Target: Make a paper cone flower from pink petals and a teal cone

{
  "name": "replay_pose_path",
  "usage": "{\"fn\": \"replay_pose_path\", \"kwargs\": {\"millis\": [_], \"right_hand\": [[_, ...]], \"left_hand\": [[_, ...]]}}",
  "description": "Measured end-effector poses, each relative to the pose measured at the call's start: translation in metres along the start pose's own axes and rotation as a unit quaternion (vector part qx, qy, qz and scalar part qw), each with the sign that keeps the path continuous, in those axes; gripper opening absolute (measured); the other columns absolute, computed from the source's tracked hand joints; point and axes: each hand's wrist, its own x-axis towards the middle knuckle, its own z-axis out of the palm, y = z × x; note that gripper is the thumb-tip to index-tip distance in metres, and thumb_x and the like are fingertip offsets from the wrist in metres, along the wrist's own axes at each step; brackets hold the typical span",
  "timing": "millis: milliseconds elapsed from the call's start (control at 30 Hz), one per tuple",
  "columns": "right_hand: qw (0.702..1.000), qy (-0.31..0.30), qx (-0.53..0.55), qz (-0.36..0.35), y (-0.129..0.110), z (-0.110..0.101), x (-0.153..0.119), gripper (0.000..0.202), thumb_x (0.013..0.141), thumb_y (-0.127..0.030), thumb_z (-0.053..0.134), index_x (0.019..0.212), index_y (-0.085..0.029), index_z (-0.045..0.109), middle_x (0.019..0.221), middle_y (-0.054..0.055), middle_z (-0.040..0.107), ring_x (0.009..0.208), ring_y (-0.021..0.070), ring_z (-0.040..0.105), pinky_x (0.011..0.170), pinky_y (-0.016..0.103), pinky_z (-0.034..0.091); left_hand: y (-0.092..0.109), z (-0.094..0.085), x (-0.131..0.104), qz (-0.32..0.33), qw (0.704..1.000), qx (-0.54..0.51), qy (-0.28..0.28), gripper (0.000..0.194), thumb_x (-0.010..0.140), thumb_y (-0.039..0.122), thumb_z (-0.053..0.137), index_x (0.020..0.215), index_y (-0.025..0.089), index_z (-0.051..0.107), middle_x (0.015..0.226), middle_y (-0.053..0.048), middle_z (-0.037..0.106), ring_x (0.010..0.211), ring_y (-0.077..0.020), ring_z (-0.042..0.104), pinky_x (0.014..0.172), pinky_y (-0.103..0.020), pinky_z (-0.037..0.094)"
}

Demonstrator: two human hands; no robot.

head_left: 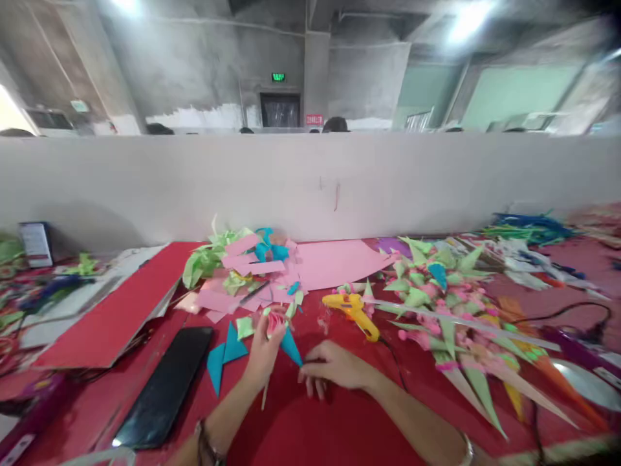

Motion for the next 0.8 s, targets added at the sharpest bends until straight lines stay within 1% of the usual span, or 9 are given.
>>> {"fn": "replay_pose_path", "kwargs": {"millis": [100,167,267,367,467,533,567,700,800], "right_hand": [[1.0,0.021,0.0,-0.012,0.001,0.001,0.001,0.035,0.07,-0.045,0.054,0.069,-0.01,0.057,0.052,0.0,0.058,0.038,0.0069,0.052,0.039,0.018,0.039],[0.999,0.041,-0.005,-0.026,0.002,0.003,0.002,0.036,0.07,-0.046,0.054,0.069,-0.01,0.058,0.051,-0.001,0.057,0.039,0.0069,0.052,0.039,0.018,0.039],[0.996,0.068,-0.018,-0.047,0.003,0.006,0.003,0.037,0.07,-0.047,0.055,0.069,-0.01,0.059,0.05,-0.001,0.056,0.04,0.0067,0.051,0.04,0.018,0.04],[0.995,0.077,-0.025,-0.057,0.004,0.007,0.004,0.039,0.068,-0.049,0.057,0.071,-0.01,0.061,0.051,-0.001,0.057,0.04,0.0065,0.051,0.041,0.018,0.041],[0.994,0.089,-0.033,-0.062,0.003,0.009,0.004,0.04,0.067,-0.05,0.058,0.072,-0.01,0.062,0.053,0.0,0.058,0.041,0.0067,0.051,0.042,0.018,0.041],[0.991,0.103,-0.041,-0.069,0.003,0.011,0.004,0.041,0.068,-0.051,0.056,0.071,-0.01,0.061,0.053,0.0,0.057,0.041,0.0068,0.051,0.041,0.018,0.04],[0.99,0.111,-0.046,-0.075,0.002,0.013,0.003,0.041,0.07,-0.051,0.055,0.071,-0.011,0.06,0.054,0.0,0.057,0.041,0.0068,0.05,0.041,0.018,0.039],[0.981,0.144,-0.072,-0.107,0.001,0.019,-0.001,0.038,0.072,-0.05,0.052,0.067,-0.012,0.058,0.053,-0.001,0.055,0.044,0.0067,0.049,0.046,0.019,0.04],[0.977,0.144,-0.097,-0.124,-0.001,0.02,-0.003,0.035,0.074,-0.046,0.053,0.061,-0.013,0.056,0.053,-0.002,0.053,0.046,0.0068,0.049,0.049,0.019,0.041]], "left_hand": [[0.003,0.004,0.003,-0.002,1.0,-0.002,-0.013,0.037,0.064,0.038,0.061,0.094,0.018,0.05,0.075,0.0,0.063,0.068,-0.0145,0.057,0.071,-0.028,0.044],[0.003,0.004,0.004,0.003,1.0,0.001,-0.023,0.045,0.065,0.035,0.061,0.104,0.018,0.047,0.077,0.0,0.063,0.07,-0.0144,0.057,0.074,-0.029,0.043],[0.002,0.001,0.004,0.017,0.999,0.013,-0.035,0.048,0.071,0.03,0.058,0.114,0.019,0.041,0.075,0.002,0.062,0.073,-0.0129,0.057,0.079,-0.028,0.041],[-0.002,-0.002,0.003,0.024,0.998,0.016,-0.053,0.052,0.073,0.028,0.058,0.119,0.02,0.037,0.075,0.002,0.062,0.076,-0.0128,0.057,0.081,-0.028,0.04],[-0.003,-0.004,0.003,0.047,0.995,-0.013,-0.082,0.058,0.071,0.032,0.06,0.122,0.021,0.035,0.085,-0.002,0.063,0.079,-0.0149,0.058,0.081,-0.031,0.041],[-0.001,-0.003,0.003,0.057,0.993,-0.037,-0.097,0.063,0.069,0.036,0.061,0.124,0.022,0.032,0.095,-0.004,0.061,0.079,-0.0159,0.059,0.076,-0.031,0.044],[0.001,-0.003,0.003,0.061,0.992,-0.044,-0.102,0.065,0.069,0.036,0.062,0.125,0.023,0.031,0.096,-0.005,0.06,0.077,-0.0159,0.059,0.073,-0.031,0.045],[0.014,0.003,0.001,0.089,0.99,-0.03,-0.107,0.068,0.07,0.026,0.061,0.128,0.022,0.027,0.077,0.001,0.061,0.069,-0.0135,0.057,0.069,-0.029,0.045],[0.022,0.007,-0.002,0.098,0.99,0.017,-0.102,0.071,0.07,0.019,0.06,0.131,0.024,0.023,0.069,0.004,0.058,0.063,-0.0104,0.053,0.065,-0.025,0.043]]}}
